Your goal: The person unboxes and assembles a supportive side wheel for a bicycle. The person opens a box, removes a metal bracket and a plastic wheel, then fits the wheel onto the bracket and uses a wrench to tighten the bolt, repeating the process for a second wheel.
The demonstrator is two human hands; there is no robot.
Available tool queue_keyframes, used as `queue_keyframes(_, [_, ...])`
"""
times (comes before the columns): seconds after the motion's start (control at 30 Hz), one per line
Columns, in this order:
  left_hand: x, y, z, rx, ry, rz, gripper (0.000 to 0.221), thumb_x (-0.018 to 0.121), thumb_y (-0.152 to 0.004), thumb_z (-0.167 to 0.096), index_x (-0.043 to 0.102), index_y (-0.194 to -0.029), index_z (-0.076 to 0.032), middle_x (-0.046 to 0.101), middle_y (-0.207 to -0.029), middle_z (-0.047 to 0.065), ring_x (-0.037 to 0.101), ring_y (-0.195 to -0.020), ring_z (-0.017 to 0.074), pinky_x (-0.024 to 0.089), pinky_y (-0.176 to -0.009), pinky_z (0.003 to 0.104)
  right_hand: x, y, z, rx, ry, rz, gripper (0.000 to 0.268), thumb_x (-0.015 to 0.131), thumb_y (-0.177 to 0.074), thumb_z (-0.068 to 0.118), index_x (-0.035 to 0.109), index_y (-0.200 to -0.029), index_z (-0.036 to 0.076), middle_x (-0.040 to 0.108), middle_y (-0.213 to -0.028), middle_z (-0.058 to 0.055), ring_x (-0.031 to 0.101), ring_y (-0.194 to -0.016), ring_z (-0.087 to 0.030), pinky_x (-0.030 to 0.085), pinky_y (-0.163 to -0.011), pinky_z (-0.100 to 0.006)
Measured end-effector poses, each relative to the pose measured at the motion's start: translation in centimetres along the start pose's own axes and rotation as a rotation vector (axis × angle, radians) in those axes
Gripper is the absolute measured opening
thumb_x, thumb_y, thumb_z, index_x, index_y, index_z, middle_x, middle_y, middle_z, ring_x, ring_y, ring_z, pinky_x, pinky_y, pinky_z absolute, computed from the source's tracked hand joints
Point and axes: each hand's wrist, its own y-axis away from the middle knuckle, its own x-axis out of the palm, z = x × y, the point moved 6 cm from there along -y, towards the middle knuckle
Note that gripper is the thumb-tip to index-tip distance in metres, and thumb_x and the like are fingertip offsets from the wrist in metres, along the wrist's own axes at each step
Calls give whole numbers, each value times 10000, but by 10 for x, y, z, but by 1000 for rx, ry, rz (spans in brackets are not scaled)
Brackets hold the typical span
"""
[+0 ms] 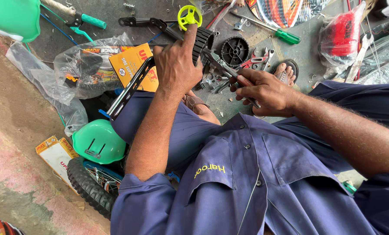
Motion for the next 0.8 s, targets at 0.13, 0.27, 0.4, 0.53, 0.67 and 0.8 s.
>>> queue_keyframes(0.13, [0,1,-6,53,-21,-36,919,867,-763,-224,366,-1532,-162,703,-859,71,700,-811,256,369,-753,480,1,0,0,-43,81,-31,361,656,-696,-89,685,-1049,-22,591,-1138,-163,682,-991,-276,613,-749,-338])
queue_keyframes(0.27, [2,2,-8,56,-35,-10,910,866,-766,-212,380,-1534,-171,705,-874,69,701,-824,256,369,-764,477,8,0,-3,-11,40,-60,185,644,-879,-70,680,-1049,-6,580,-1144,-154,707,-939,-227,620,-727,-311])
queue_keyframes(0.4, [4,3,-9,75,-60,-19,923,879,-746,-226,390,-1527,-161,704,-898,84,696,-833,265,371,-763,473,19,4,-29,372,-179,-63,168,652,-954,30,644,-1119,-2,580,-1073,-135,686,-805,-248,559,-655,-344])
queue_keyframes(0.53, [5,6,-10,118,-61,-49,964,890,-726,-226,374,-1537,-152,705,-925,89,695,-843,267,379,-786,474,15,6,-13,-157,176,-173,149,580,-950,-9,661,-1075,-10,547,-1071,-156,633,-899,-332,517,-755,-400])
queue_keyframes(0.67, [4,6,-10,120,-41,-54,953,873,-757,-220,353,-1553,-156,706,-941,87,699,-858,266,383,-797,481,10,6,-3,-277,129,-185,226,567,-878,-34,640,-1083,27,547,-1080,-148,627,-966,-342,523,-809,-393])
queue_keyframes(0.8, [6,2,-10,46,-9,66,916,839,-786,-219,344,-1553,-140,709,-920,120,714,-831,302,405,-783,523,14,6,-31,634,121,22,281,586,-946,146,597,-1223,97,592,-1013,-169,653,-871,-304,530,-707,-441])
